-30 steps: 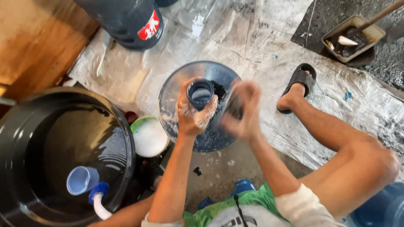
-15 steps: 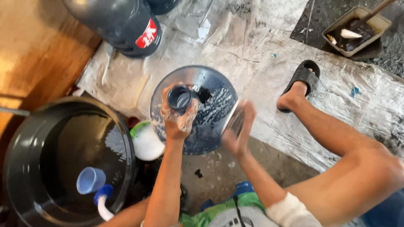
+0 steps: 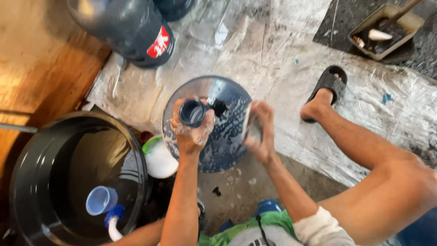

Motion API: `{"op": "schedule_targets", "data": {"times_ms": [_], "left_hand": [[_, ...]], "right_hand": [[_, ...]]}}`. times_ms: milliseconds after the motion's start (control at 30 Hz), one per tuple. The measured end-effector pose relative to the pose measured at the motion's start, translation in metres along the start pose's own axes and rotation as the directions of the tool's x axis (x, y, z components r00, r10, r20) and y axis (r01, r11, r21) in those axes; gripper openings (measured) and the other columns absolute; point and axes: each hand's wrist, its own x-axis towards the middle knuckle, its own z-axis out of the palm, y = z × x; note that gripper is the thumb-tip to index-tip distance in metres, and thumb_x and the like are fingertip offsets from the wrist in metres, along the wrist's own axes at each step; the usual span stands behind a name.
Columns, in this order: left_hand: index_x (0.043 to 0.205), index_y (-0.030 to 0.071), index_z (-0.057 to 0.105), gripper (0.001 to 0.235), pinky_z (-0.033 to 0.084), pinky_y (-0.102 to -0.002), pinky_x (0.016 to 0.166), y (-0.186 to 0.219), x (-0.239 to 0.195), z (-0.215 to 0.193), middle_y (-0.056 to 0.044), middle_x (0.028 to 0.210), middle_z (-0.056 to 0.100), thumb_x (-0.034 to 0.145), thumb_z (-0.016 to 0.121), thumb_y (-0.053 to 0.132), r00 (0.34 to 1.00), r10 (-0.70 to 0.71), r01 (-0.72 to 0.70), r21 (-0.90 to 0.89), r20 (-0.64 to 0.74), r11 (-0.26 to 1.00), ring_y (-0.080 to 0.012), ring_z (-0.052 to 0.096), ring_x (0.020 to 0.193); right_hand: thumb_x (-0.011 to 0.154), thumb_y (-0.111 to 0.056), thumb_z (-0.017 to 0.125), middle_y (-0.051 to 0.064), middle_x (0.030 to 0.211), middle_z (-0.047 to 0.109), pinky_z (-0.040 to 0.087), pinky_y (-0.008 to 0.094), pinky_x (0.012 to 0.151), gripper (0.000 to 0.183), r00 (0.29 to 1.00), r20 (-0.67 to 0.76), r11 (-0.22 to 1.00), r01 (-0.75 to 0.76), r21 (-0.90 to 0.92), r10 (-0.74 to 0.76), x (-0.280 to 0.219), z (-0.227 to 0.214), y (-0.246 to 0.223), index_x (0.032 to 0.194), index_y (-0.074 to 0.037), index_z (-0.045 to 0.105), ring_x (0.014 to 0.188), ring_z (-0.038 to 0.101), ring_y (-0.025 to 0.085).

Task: Washing a large plastic water jug using soap and a scrubbing tool

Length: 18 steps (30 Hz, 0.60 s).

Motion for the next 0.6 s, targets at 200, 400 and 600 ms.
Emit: {"op": "schedule_targets", "data": {"times_ms": [200, 400, 600], "left_hand": [[0.095, 0.007, 0.060, 0.032, 0.053, -0.031, 0.068, -0.006, 0.000, 0.005, -0.007, 0.077, 0.064, 0.068, 0.076, 0.015, 1.000, -0.002, 0.003, 0.040, -0.023, 0.999, -0.0205, 0.067, 0.068], [0.096, 0.007, 0.060, 0.036, 0.053, -0.032, 0.068, 0.004, -0.014, 0.002, -0.009, 0.078, 0.066, 0.066, 0.077, 0.014, 0.996, -0.069, 0.071, 0.028, -0.061, 0.997, -0.0223, 0.068, 0.071], [0.095, 0.009, 0.061, 0.032, 0.052, -0.032, 0.068, 0.003, -0.004, 0.007, -0.009, 0.076, 0.065, 0.067, 0.077, 0.014, 0.994, -0.044, 0.045, 0.016, -0.101, 0.999, -0.0242, 0.067, 0.073]], "right_hand": [[0.088, -0.046, 0.057, 0.012, 0.129, 0.040, 0.031, 0.046, 0.106, 0.061, 0.952, 0.203, 0.971, -0.237, 0.016, 0.229, 0.050, -0.001, 0.024, 0.139, -0.015, 0.045, 0.124, 0.037, 0.027], [0.092, -0.049, 0.053, 0.014, 0.124, 0.034, 0.026, 0.042, 0.109, 0.055, 0.844, 0.400, 0.934, -0.316, -0.168, 0.357, 0.089, 0.015, 0.028, 0.138, -0.019, 0.046, 0.128, 0.034, 0.033], [0.091, -0.040, 0.060, 0.023, 0.126, 0.030, 0.037, 0.049, 0.102, 0.059, 0.856, 0.444, 0.938, -0.122, -0.324, 0.265, 0.107, 0.038, 0.055, 0.138, -0.008, 0.044, 0.120, 0.041, 0.045]]}}
